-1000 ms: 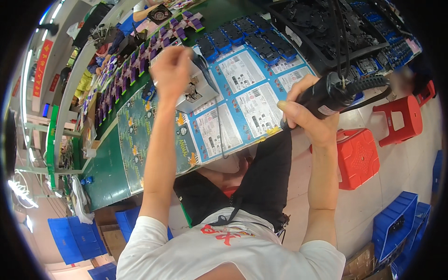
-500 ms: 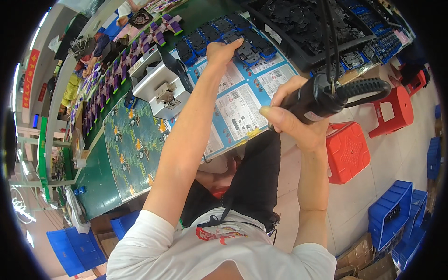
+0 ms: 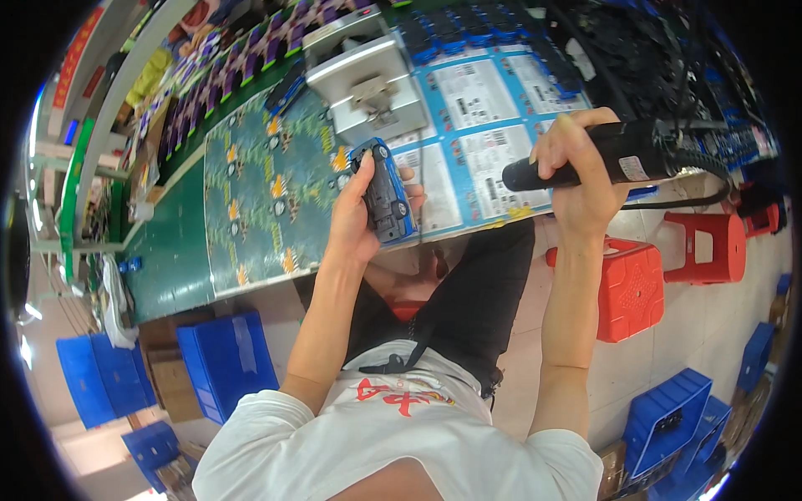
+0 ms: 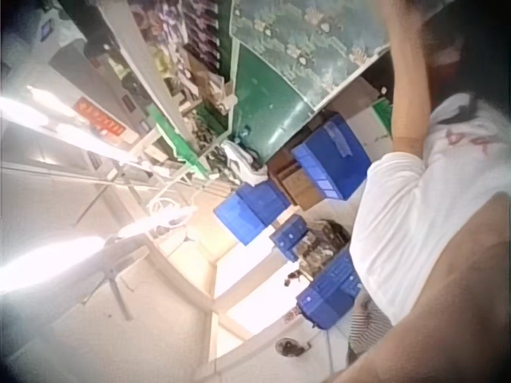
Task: Assembling toy cars using an electric screwdriver.
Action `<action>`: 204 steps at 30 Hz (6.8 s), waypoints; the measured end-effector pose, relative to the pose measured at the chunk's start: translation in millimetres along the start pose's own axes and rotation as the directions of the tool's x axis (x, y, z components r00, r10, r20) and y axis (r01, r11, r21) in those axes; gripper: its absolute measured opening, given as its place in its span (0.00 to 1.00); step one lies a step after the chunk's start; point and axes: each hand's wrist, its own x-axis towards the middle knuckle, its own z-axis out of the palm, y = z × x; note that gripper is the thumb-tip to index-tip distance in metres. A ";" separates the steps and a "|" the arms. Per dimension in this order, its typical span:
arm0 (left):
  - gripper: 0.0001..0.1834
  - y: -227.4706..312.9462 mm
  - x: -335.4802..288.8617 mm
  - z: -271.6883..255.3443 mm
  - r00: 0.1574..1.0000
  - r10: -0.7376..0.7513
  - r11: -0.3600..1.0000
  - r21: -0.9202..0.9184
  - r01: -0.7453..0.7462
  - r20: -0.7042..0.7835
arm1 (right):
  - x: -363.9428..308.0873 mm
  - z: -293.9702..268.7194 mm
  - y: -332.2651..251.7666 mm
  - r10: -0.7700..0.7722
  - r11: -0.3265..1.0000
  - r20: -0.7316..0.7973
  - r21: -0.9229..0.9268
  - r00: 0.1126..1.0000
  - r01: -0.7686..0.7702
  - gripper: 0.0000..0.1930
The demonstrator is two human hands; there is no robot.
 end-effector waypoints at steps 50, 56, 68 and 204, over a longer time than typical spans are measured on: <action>0.12 -4.6 -36.1 -36.6 0.977 0.210 0.954 -0.223 -0.199 0.029 | -151.3 109.7 85.3 0.689 0.701 -0.128 -0.132 0.713 -0.701 0.18; 0.14 -8.7 -40.5 -37.1 0.972 0.233 0.955 -0.198 -0.221 0.035 | -154.7 102.7 85.0 0.757 0.650 -0.050 -0.044 0.652 -0.759 0.16; 0.13 -16.5 -42.6 -49.1 0.980 0.200 0.963 -0.186 -0.193 0.016 | -157.9 101.9 85.8 0.785 0.605 -0.048 -0.158 0.618 -0.781 0.13; 0.12 11.0 -11.8 -55.6 0.987 0.162 0.985 0.065 -0.163 0.024 | 62.9 164.5 89.9 0.091 0.890 0.265 -0.455 0.960 0.041 0.09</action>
